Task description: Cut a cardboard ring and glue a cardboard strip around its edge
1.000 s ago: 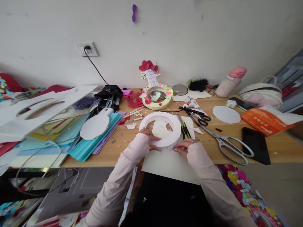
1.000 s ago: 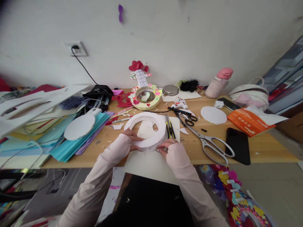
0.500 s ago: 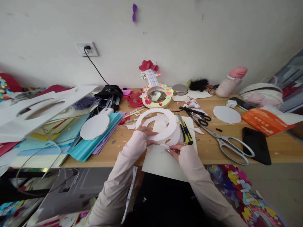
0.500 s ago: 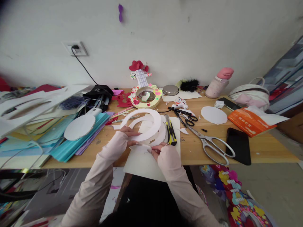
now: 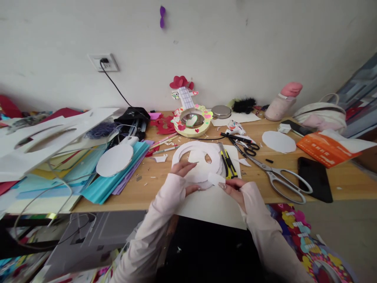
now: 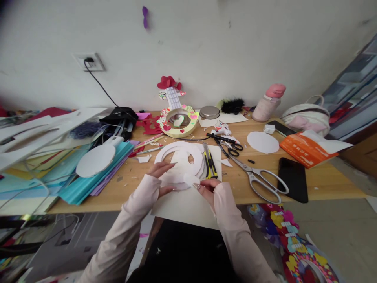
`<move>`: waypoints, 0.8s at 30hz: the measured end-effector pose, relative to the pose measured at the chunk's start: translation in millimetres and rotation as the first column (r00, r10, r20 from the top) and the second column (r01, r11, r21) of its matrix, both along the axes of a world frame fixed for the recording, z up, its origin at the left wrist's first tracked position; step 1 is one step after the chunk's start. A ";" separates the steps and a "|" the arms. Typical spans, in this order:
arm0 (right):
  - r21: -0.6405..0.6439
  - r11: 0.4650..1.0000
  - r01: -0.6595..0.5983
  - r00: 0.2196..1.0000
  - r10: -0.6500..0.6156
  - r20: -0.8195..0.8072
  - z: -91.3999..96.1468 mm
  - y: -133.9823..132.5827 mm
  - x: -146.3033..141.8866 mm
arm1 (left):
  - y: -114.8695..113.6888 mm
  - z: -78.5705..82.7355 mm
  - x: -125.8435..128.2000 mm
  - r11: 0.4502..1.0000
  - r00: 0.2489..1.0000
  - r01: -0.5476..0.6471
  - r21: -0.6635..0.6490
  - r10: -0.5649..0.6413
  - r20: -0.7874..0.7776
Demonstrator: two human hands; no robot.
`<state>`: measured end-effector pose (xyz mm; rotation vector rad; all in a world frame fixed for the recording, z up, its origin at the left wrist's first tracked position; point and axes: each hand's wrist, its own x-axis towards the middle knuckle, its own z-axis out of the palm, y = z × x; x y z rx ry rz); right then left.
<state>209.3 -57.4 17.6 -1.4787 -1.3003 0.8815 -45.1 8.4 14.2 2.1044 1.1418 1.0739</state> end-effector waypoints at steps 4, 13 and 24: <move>-0.056 0.997 -0.055 0.988 0.046 -0.150 2.6 -3.0 -7.5 | -34.9 3.8 48.6 0.927 0.916 0.177 -0.331 -0.031 0.401; -0.076 0.997 0.010 0.998 -0.015 -0.065 12.5 -11.2 -3.2 | -51.9 36.5 77.6 0.727 0.834 0.237 -0.644 0.188 0.519; 0.046 0.973 -0.224 0.942 0.204 0.268 40.4 -14.2 6.0 | -66.6 37.4 78.9 0.709 0.864 0.341 -0.617 0.021 0.502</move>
